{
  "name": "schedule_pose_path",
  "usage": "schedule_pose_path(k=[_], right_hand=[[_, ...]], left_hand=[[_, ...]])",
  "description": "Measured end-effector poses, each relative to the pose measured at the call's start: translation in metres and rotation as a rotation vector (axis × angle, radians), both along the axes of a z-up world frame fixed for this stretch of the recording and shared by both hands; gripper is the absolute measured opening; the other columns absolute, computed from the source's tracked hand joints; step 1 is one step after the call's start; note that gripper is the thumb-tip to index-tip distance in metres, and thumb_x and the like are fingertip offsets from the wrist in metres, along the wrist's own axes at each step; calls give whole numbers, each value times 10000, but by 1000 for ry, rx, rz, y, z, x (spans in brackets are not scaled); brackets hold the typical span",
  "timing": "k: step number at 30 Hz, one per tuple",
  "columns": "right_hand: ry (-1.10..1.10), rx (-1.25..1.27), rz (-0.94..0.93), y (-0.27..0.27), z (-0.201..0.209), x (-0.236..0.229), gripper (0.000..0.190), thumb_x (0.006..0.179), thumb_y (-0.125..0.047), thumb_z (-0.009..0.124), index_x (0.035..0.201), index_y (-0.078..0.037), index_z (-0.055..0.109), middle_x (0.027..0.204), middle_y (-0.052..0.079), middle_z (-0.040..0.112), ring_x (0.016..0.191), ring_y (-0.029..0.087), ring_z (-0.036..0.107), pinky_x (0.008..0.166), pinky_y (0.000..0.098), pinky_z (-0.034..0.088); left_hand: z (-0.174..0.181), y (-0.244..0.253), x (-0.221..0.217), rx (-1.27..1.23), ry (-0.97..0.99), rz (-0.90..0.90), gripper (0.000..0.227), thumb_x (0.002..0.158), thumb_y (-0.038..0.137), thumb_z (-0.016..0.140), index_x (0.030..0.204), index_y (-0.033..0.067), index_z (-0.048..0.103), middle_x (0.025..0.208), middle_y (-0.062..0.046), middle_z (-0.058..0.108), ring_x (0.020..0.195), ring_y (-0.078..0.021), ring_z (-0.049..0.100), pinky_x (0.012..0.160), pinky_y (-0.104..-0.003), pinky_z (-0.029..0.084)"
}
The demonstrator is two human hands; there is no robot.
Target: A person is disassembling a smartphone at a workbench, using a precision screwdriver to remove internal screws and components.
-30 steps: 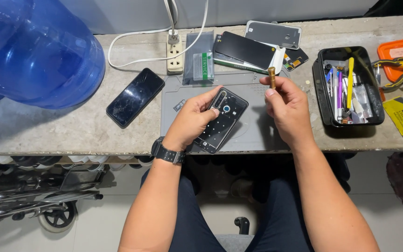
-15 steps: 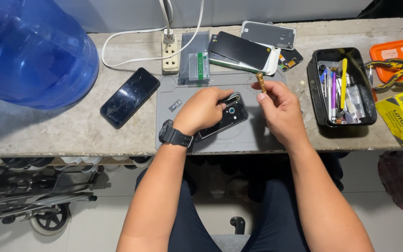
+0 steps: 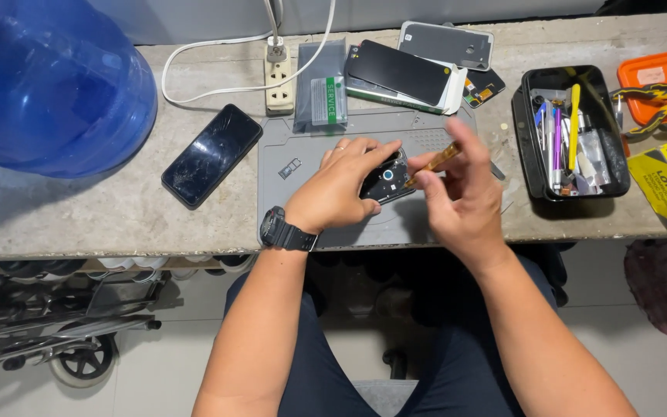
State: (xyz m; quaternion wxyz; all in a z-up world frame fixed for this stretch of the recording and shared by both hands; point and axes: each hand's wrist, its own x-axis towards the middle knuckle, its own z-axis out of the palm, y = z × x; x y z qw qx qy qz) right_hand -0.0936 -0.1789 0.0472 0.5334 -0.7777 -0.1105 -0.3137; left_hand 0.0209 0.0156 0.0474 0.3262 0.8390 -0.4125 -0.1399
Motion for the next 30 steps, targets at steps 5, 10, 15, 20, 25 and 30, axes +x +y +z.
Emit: schedule_pose_path(k=[5, 10, 15, 20, 25, 30], right_hand=[[-10, -68, -14, 10, -17, 6, 585, 1026, 148, 715, 1562, 33, 509, 1098, 222, 806, 921, 320, 806, 727, 396, 697], [-7, -113, 0, 12, -20, 9, 598, 1013, 148, 717, 1566, 10, 536, 1077, 221, 811, 896, 350, 803, 708, 417, 696], [16, -127, -7, 12, -20, 7, 588, 1025, 151, 701, 1568, -3, 539, 1075, 214, 809, 878, 331, 792, 714, 424, 700], [24, -116, -1, 11, -20, 7, 594, 1027, 149, 704, 1573, -14, 538, 1064, 210, 804, 868, 318, 785, 713, 423, 694], [13, -129, -8, 11, -17, 8, 581, 1018, 153, 715, 1554, -20, 572, 1055, 213, 807, 870, 332, 788, 702, 424, 692], [-22, -190, -54, 9, -17, 8, 551, 1001, 140, 760, 1515, -5, 623, 1056, 200, 807, 893, 325, 788, 710, 408, 698]], left_hand=[[-11, 5, 1, -98, 12, -2, 1037, 748, 142, 974, 1665, 163, 489, 1528, -163, 653, 1403, -420, 529, 1197, -549, 377], [-28, 6, 4, -123, 10, 15, 1044, 731, 174, 988, 1660, 198, 510, 1540, -104, 664, 1378, -384, 528, 1165, -533, 408], [-32, 9, 4, -141, 1, 16, 1001, 738, 175, 982, 1638, 198, 543, 1549, -82, 670, 1370, -369, 528, 1154, -528, 415], [-34, 8, 5, -153, -5, 13, 998, 736, 179, 987, 1633, 187, 549, 1545, -87, 672, 1366, -372, 529, 1153, -531, 420], [-38, 8, 8, -157, 2, 15, 1011, 730, 191, 991, 1637, 192, 545, 1552, -72, 666, 1370, -366, 523, 1159, -532, 420], [-39, 9, 7, -172, -2, 24, 1017, 728, 203, 996, 1639, 187, 543, 1537, -80, 675, 1364, -362, 534, 1161, -527, 425]])
